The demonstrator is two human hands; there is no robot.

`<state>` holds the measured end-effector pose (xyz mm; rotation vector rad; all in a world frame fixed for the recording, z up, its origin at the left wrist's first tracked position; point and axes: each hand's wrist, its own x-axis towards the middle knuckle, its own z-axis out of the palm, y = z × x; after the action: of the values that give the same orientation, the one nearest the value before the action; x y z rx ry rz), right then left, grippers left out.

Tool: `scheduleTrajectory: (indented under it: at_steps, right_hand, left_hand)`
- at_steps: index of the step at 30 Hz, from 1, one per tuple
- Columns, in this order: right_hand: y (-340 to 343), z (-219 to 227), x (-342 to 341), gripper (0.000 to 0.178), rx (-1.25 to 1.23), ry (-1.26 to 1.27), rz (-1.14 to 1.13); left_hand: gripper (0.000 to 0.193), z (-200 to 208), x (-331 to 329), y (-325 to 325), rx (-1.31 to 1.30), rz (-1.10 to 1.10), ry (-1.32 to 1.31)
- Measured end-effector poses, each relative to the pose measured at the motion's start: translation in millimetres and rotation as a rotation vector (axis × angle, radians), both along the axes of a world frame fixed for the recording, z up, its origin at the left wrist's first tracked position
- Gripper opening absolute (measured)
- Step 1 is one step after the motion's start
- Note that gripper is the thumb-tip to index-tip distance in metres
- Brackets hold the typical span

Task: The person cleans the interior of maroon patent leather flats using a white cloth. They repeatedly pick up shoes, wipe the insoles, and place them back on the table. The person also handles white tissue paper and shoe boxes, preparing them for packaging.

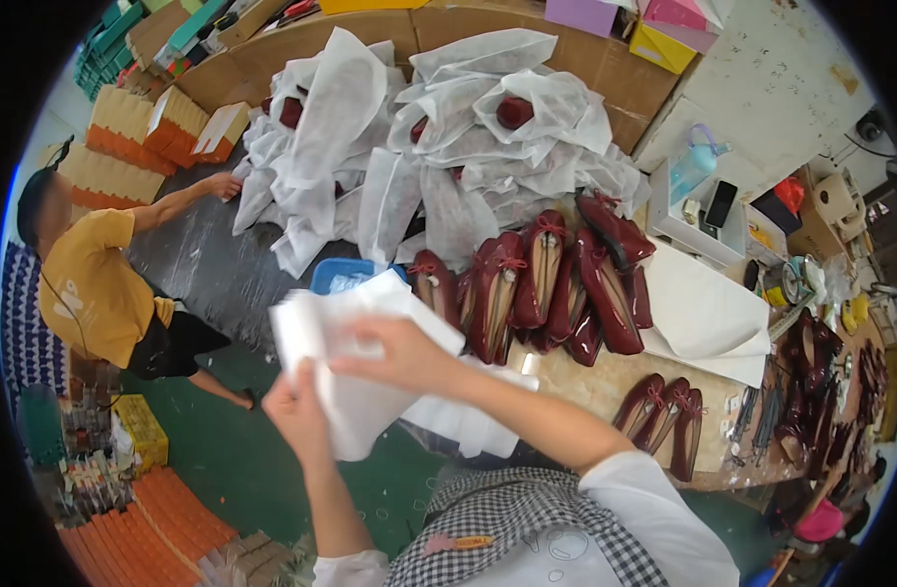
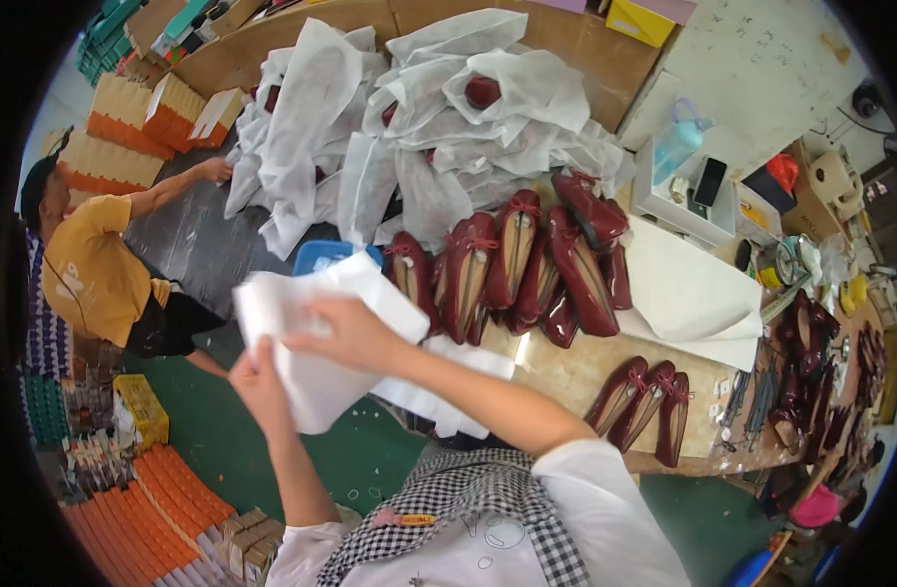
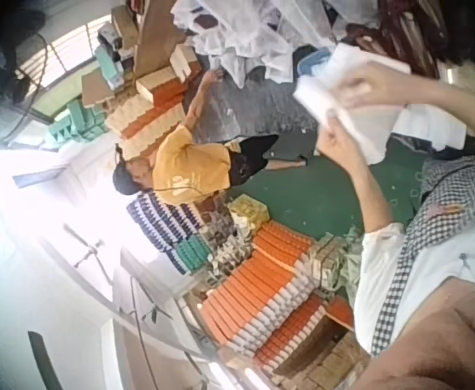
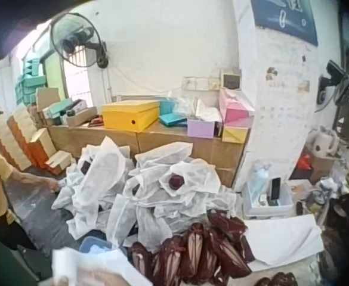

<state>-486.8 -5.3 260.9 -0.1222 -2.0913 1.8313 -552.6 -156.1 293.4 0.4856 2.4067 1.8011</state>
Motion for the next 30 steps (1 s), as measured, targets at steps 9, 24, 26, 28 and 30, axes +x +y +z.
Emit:
scheduleTrajectory:
  at_steps: [9, 24, 26, 28, 30]
  right_hand:
    - [195.3, -3.7, 183.0, 0.024, 0.861, -0.384, -1.007]
    - [207.8, -76.0, 189.9, 0.046, 0.595, -0.647, -0.941]
    - [222.6, -62.2, 185.0, 0.042, 0.225, -0.680, -0.759]
    - [216.2, -71.2, 200.0, 0.036, 0.500, -0.395, -0.751]
    - [172.1, -40.0, 209.9, 0.038, 0.409, -0.409, -0.681]
  left_hand:
    - [0.022, -50.2, 22.4, 31.2, -0.042, -0.297, -0.206]
    - [0.036, -71.7, 50.9, 94.9, -0.245, -0.549, 0.104]
    - [0.038, -81.6, 48.2, 88.5, -0.274, -0.532, 0.180]
    - [0.038, -77.9, 41.9, 88.6, -0.340, -0.531, 0.286]
    - [0.039, -80.2, 32.8, 76.6, -0.391, -0.485, 0.409]
